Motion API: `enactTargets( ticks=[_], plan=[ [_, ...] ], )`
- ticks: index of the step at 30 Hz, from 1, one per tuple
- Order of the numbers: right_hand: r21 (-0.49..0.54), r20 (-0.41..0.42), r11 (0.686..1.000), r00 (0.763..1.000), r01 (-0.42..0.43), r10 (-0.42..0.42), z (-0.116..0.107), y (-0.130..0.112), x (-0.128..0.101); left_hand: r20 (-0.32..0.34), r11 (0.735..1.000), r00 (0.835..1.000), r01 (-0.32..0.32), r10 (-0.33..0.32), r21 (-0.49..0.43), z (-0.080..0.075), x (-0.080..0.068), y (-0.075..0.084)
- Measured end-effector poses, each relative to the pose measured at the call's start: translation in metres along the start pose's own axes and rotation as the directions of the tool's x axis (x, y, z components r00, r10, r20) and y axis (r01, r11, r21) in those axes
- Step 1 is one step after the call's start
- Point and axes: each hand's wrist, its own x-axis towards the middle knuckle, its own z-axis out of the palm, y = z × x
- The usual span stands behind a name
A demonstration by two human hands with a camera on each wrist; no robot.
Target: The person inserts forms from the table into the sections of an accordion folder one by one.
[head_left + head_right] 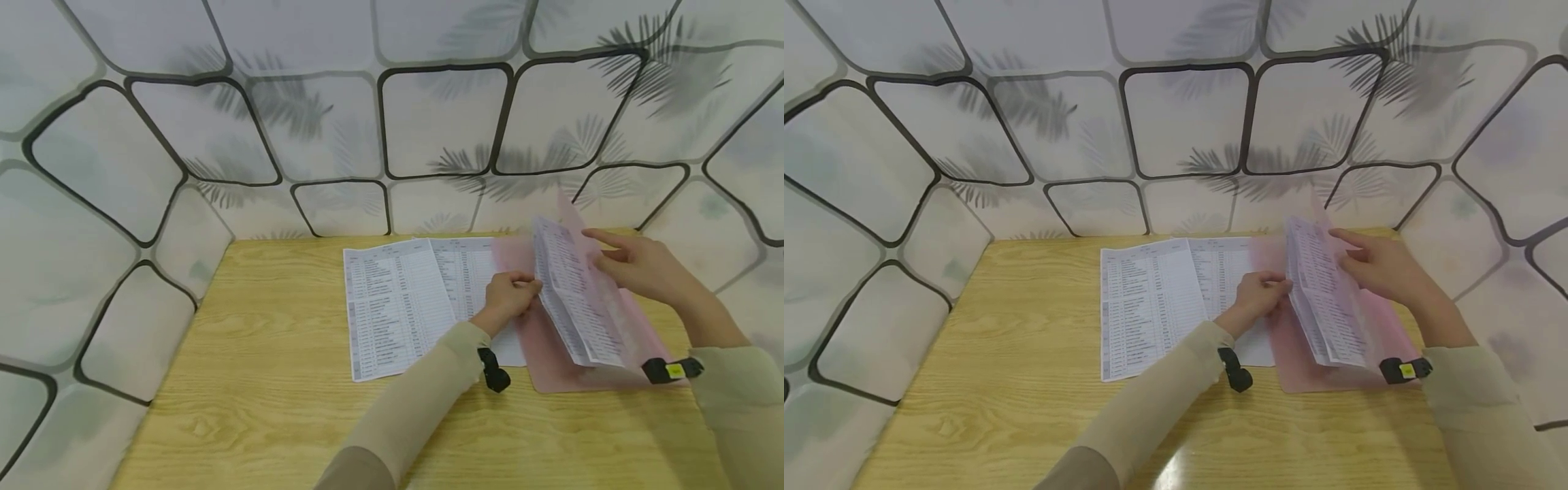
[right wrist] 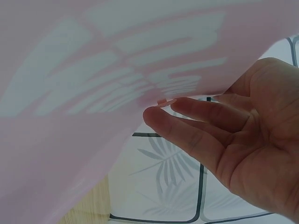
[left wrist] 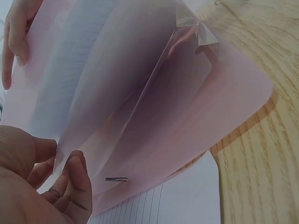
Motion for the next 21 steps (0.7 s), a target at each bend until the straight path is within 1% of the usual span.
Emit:
enactTargets(
  ticks=[4, 11, 15, 18, 21],
  plan=[
    [-0.005, 0.009, 1.000, 1.000, -0.009, 0.009, -0.001, -0.002, 0.000, 0.002, 0.999, 1.000, -0.022, 0.022, 0.028, -0.001, 0.001, -0.001],
    [-0.007, 0.005, 1.000, 1.000, -0.005, 0.005, -0.001, -0.002, 0.001, 0.032, 0.999, 0.999, -0.045, 0.044, 0.023, -0.006, 0.001, -0.003],
    [-0.013, 0.002, 1.000, 1.000, -0.003, 0.003, 0.000, -0.001, 0.001, 0.038, 0.997, 0.997, -0.075, 0.074, 0.026, -0.011, 0.002, -0.005],
    [-0.022, 0.003, 1.000, 1.000, -0.003, 0.003, 0.000, -0.002, 0.002, 0.045, 0.996, 0.995, -0.090, 0.090, -0.002, -0.017, 0.002, -0.007],
    [-0.027, 0.007, 1.000, 1.000, -0.003, 0.003, -0.001, -0.002, 0.003, 0.069, 0.995, 0.994, -0.083, 0.087, -0.057, -0.025, 0.003, -0.009]
  ],
)
